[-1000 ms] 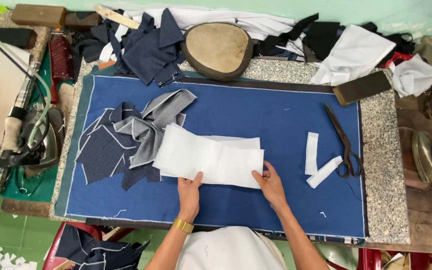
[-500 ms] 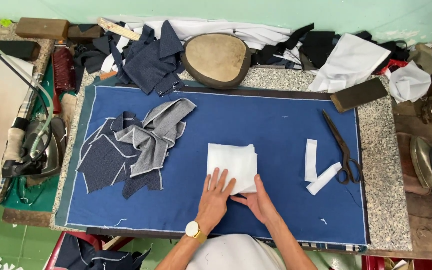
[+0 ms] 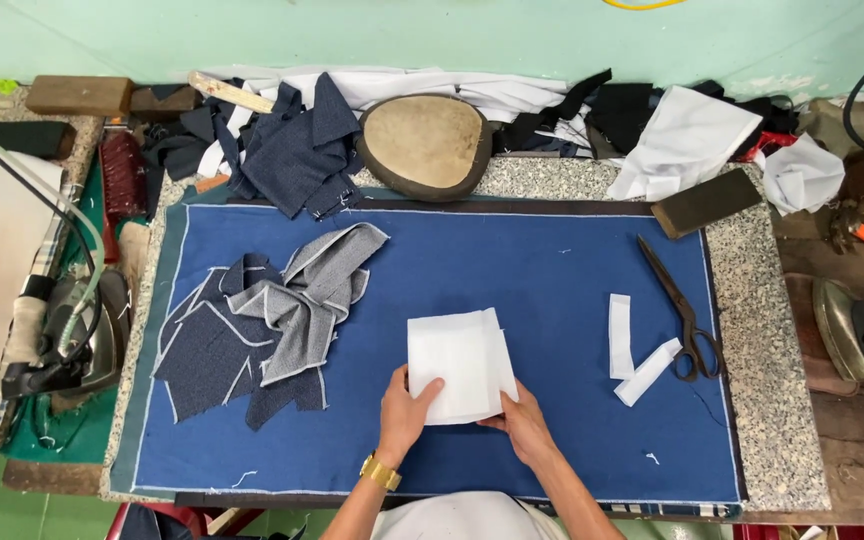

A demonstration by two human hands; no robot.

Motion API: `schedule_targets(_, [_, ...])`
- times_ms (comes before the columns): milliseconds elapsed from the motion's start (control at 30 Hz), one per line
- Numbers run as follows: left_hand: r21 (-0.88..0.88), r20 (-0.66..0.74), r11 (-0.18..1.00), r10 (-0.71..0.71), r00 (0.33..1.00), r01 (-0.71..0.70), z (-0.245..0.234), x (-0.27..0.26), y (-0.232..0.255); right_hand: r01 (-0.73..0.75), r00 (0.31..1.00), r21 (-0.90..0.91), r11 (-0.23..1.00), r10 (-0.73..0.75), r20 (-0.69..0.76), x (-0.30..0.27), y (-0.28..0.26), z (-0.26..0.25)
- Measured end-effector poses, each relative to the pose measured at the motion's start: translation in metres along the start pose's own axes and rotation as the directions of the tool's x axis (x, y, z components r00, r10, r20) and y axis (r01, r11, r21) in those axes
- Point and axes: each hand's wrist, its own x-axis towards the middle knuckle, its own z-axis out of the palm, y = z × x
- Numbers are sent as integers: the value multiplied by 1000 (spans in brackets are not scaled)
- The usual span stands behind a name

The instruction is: The person folds a white fabric strip on a blue cutting mat, then uses shears to cut the strip into several smaller pieces. The person handles the cut pieces and places them on the mat.

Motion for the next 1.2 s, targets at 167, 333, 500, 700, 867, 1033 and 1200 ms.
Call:
schedule_targets(167, [-89,-37,996,0,999,-3,8,10,3,163,979,-161,973,-180,-94,-5,1,6])
schedule_targets(333, [-313,66,949,-5,998,25,11,-4,39,629,713,-544,556,-691,118,12,25,17])
schedule_targets(500, [-709,419,621,-8,908,333,-1,-18,94,575,620,-810,119,-709,336,13,25,40])
schedule_targets(700, [-517,575,805,75,815,291,-19,14,100,577,598,-816,22,-693,404,22,6,53])
schedule_targets(867, [-481,581,758,-99,808,440,-25,25,142,661,647,-723,200,-640,415,30,-25,63])
schedule_targets(1033, [-605,540,707,26,841,367,-14,66,120,671,570,-729,132,-721,395,54,-41,46])
schedule_targets(1200, [-454,308,890,123,944,32,-5,82,124,685,543,-680,260,-804,240,66,-56,43])
